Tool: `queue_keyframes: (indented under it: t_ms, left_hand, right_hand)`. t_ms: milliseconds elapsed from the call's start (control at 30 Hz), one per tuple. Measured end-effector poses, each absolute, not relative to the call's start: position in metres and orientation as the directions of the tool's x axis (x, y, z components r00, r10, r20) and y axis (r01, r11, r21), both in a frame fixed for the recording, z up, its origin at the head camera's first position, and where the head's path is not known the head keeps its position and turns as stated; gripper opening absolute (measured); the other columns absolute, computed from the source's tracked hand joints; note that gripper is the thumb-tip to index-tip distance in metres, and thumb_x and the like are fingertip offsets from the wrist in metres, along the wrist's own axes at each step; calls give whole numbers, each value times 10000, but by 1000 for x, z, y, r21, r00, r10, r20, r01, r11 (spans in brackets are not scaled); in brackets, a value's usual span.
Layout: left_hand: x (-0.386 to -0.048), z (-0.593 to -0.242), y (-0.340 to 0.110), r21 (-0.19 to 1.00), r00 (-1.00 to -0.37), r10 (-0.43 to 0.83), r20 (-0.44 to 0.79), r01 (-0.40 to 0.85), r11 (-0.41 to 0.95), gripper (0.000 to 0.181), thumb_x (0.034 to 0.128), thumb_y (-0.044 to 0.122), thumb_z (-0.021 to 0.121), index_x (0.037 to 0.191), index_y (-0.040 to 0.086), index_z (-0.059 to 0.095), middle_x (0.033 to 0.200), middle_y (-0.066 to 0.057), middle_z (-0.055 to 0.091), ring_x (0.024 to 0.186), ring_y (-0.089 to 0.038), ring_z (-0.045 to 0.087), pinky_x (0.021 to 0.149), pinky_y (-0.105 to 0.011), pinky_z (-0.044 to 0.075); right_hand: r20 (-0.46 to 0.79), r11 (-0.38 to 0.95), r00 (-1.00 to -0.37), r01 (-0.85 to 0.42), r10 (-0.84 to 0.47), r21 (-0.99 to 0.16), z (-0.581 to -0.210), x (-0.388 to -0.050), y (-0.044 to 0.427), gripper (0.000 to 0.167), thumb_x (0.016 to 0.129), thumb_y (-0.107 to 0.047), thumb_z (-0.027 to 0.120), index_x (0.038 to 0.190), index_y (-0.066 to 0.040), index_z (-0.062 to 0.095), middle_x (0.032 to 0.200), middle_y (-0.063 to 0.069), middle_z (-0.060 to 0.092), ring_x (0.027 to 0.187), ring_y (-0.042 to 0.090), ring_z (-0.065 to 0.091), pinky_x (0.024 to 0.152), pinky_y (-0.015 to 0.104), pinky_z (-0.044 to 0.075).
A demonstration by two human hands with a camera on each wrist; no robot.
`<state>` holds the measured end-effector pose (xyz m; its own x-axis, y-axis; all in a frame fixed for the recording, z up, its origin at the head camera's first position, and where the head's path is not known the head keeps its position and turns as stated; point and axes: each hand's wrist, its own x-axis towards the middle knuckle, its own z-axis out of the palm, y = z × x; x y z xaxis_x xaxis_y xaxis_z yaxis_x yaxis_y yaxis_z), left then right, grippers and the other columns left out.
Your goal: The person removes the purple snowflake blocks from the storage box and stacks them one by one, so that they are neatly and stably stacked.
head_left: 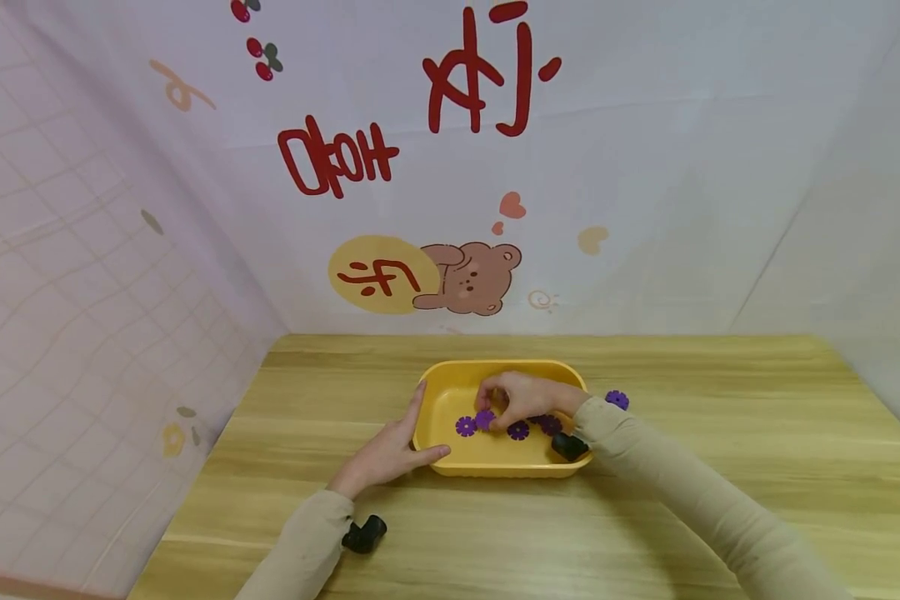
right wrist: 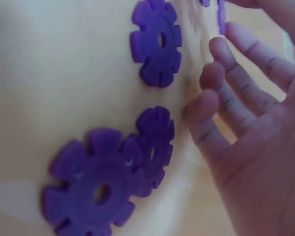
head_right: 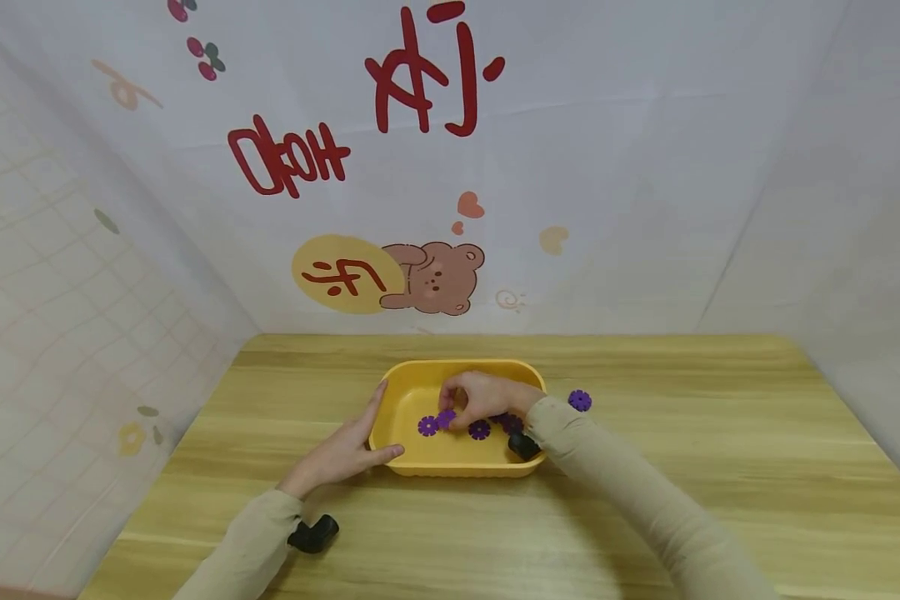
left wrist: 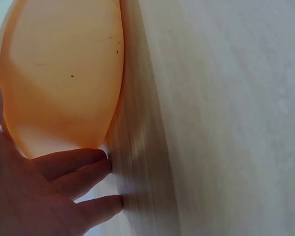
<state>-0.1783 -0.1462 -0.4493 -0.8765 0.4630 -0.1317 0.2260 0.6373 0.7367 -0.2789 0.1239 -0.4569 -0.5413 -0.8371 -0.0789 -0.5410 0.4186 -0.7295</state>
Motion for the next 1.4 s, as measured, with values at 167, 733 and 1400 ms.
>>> queue_keyframes:
  t_ms: [167, 733, 1400]
  left_hand:
    - [-178, -450, -148, 733, -870, 477, -126, 242, 636, 1080, 890, 532, 635, 1543, 139, -129, 1168, -172, 589, 839, -155, 567, 863, -387, 444]
    - [-178, -449, -150, 738, -860, 487, -154, 228, 635, 1067, 899, 500, 642, 1542, 180, -146, 920, -64, 613, 715, -145, 565, 743, -364, 452]
    - [-177, -451, -148, 714, -876, 469, -115, 256, 652, 1086, 879, 541, 644, 1547, 142, -114, 870, -76, 587, 679, -156, 531, 730, -344, 454]
  right_hand:
    - [-66, 413, -540, -553, -839, -724, -451, -277, 122, 289, 775, -137, 784, 1034, -111, 659, 883, -10, 633, 785, 188, 571, 693, 281, 477]
    - [79, 360, -592, -585, -802, -727, -424, -264, 129, 297, 784, -104, 741, 1046, -49, 614, 899, 16, 630, 787, 169, 588, 681, 319, 492]
    - [252, 395, -736, -581, -629, -712, -408, -253, 199, 239, 783, -70, 769, 982, -73, 636, 865, -9, 623, 761, 184, 578, 694, 372, 484]
